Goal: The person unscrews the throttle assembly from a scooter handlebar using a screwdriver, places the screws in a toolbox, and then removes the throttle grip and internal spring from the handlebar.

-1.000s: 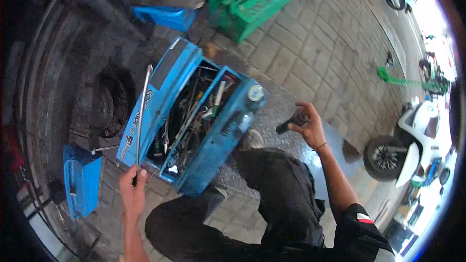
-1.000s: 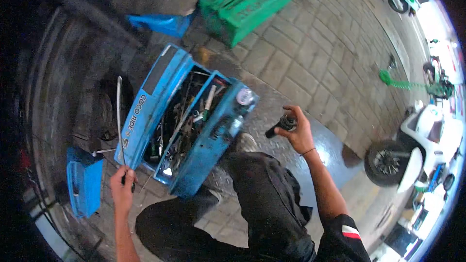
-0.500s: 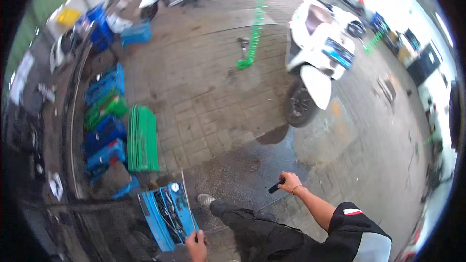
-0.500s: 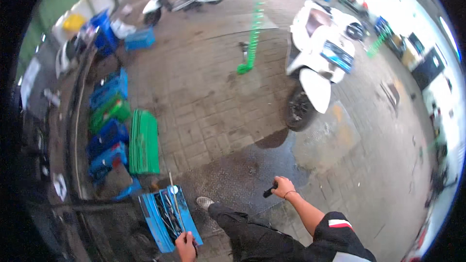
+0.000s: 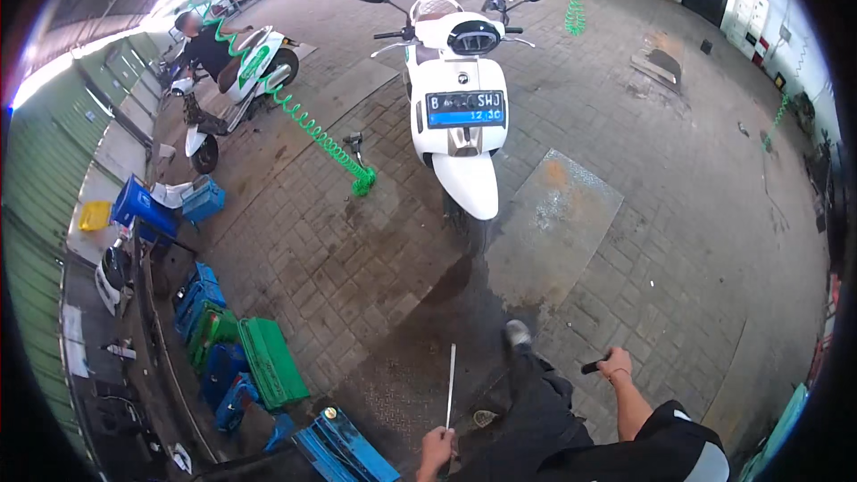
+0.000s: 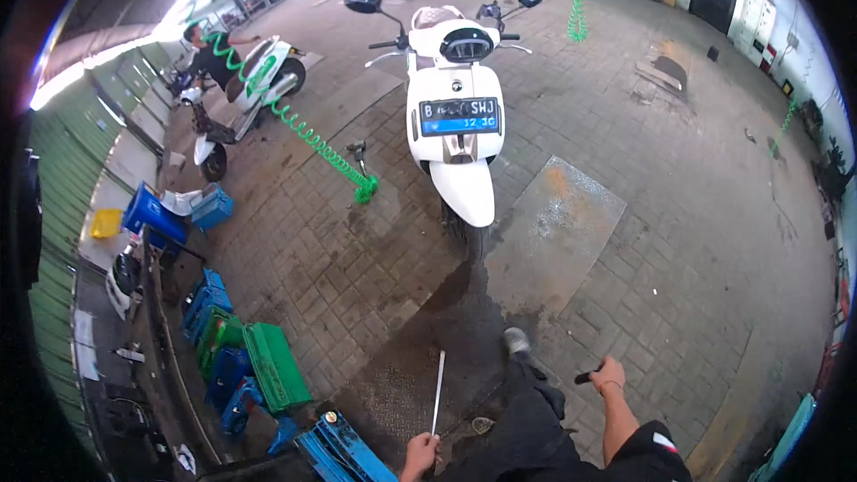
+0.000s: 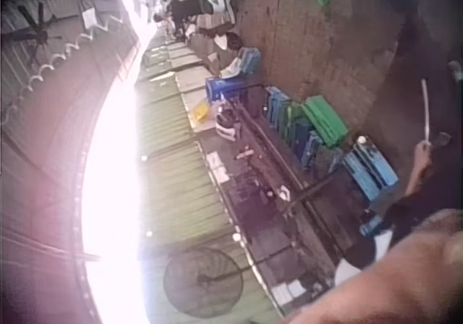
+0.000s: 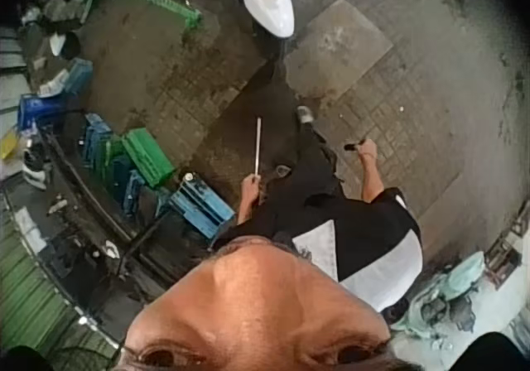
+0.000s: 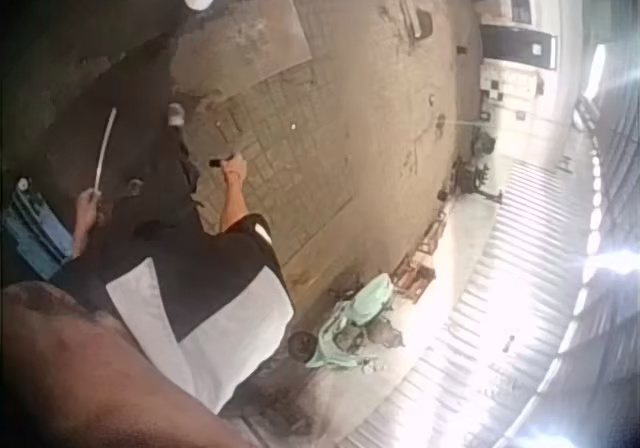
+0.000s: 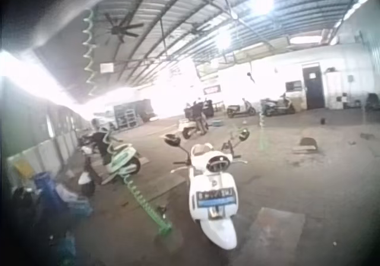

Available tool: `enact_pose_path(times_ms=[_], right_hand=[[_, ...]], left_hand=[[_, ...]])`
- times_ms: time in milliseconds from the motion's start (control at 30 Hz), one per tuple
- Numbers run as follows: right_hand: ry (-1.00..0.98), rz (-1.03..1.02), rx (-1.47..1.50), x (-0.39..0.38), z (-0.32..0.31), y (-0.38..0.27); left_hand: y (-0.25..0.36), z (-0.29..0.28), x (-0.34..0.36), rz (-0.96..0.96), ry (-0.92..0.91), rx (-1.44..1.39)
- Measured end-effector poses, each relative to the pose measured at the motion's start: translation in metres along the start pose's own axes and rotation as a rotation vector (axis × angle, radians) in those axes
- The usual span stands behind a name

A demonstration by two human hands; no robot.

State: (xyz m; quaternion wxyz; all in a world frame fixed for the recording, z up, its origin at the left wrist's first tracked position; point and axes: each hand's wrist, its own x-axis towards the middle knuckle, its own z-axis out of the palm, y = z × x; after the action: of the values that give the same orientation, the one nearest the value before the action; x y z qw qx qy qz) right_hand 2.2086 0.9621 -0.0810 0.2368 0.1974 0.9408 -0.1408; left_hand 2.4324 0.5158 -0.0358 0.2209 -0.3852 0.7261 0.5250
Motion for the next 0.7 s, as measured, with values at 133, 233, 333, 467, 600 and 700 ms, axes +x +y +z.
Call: enact_pose_path(times_ms=[133, 233, 333, 467, 600, 700], right_hand=[[-0.013, 0.35, 0.084, 0.077, -0.034, 0.004], [-0.159, 0.198, 0.212, 0.183, -0.043, -0.044], [-0.194, -0.004, 0.179, 0.22, -0.054, -0.067], [-0.371, -0.295, 0.239, 0.274, -0.079, -0.176], [-0.588, -0.553, 0.334, 0.313, -0.071, -0.329], [-0.642, -0.753, 0.375, 0.325, -0.047, -0.446]], left_hand=[[0.031, 0.042, 0.08, -0.009, -0.064, 0.267], [0.055, 0.041, 0.178, 0.007, 0.029, 0.438], [0.071, 0.03, 0.189, -0.267, -0.028, 0.311], [0.153, 0.011, 0.203, -0.183, 0.203, 0.104], [0.188, -0.031, 0.231, -0.247, 0.287, -0.16], [0.198, -0.078, 0.268, -0.272, 0.347, -0.359]])
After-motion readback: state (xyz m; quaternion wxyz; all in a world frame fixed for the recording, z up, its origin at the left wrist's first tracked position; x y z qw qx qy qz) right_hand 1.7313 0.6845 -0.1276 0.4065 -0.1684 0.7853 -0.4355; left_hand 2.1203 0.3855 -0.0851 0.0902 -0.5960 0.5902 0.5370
